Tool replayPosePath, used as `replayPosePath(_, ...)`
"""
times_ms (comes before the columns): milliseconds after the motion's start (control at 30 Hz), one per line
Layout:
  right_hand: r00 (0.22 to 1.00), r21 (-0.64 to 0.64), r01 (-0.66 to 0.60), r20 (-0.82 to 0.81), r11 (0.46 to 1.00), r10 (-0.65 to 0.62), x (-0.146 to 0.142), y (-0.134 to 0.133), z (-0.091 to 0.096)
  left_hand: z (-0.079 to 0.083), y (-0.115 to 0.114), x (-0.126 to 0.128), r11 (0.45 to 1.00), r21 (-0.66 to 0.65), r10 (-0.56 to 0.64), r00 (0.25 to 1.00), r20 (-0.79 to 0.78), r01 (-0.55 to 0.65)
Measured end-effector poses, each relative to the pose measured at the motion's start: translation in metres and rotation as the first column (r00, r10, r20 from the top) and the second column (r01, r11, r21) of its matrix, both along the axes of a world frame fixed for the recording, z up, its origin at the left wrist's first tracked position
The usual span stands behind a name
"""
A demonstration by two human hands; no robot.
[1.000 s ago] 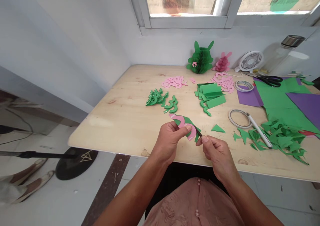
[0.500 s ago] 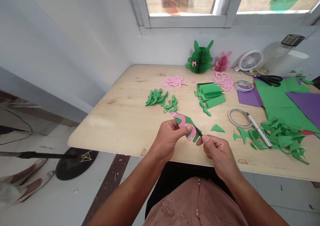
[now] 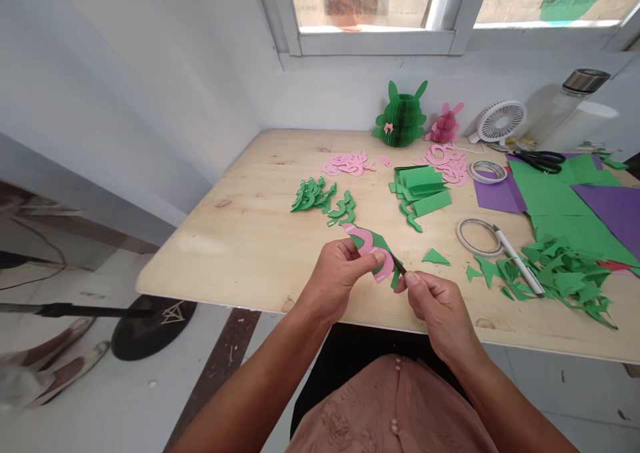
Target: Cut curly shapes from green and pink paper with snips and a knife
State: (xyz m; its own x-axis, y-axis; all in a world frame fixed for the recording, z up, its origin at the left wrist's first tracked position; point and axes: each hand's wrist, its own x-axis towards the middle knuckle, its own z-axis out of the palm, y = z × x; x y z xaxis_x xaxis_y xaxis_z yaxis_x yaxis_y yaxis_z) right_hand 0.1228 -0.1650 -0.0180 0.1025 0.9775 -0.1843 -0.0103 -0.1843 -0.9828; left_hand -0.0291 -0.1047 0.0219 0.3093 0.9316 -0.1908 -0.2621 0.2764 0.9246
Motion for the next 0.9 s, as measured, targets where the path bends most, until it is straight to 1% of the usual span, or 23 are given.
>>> replayPosePath(267, 1.000, 0.019, 0.015, 0.013, 1.000, -0.015, -0.0011, -0.0007, -0.0008, 0.0022, -0.0010, 0.0010, 1.000, -0.003, 0.009, 1.000, -0.001, -0.009)
replayPosePath(400, 1.000, 0.008, 0.006, 0.007, 1.000, -0.006, 0.0004, -0.0008, 0.0007, 0.0029, -0.0007, 0.0011, 1.000, -0.010, 0.018, 1.000, 0.016, -0.018)
replayPosePath(567, 0.999, -0.002, -0.040, 0.018, 0.999, 0.040, 0.0049, -0.0003, 0.0021, 0.0034, 0.0001, 0.0000, 1.000, -0.011, -0.002, 1.000, 0.023, 0.002)
replayPosePath(767, 0.997, -0.002, -0.065, 0.035, 0.998, 0.065, 0.0071, -0.0004, 0.0018, 0.0004, 0.0012, -0.0004, 1.000, -0.003, -0.014, 1.000, 0.027, 0.014)
replayPosePath(900, 0.997, 0.009, -0.067, 0.046, 0.998, 0.067, 0.0070, 0.0001, 0.0024, 0.0000, 0.0021, -0.0011, 0.998, 0.025, -0.057, 0.998, 0.009, 0.057)
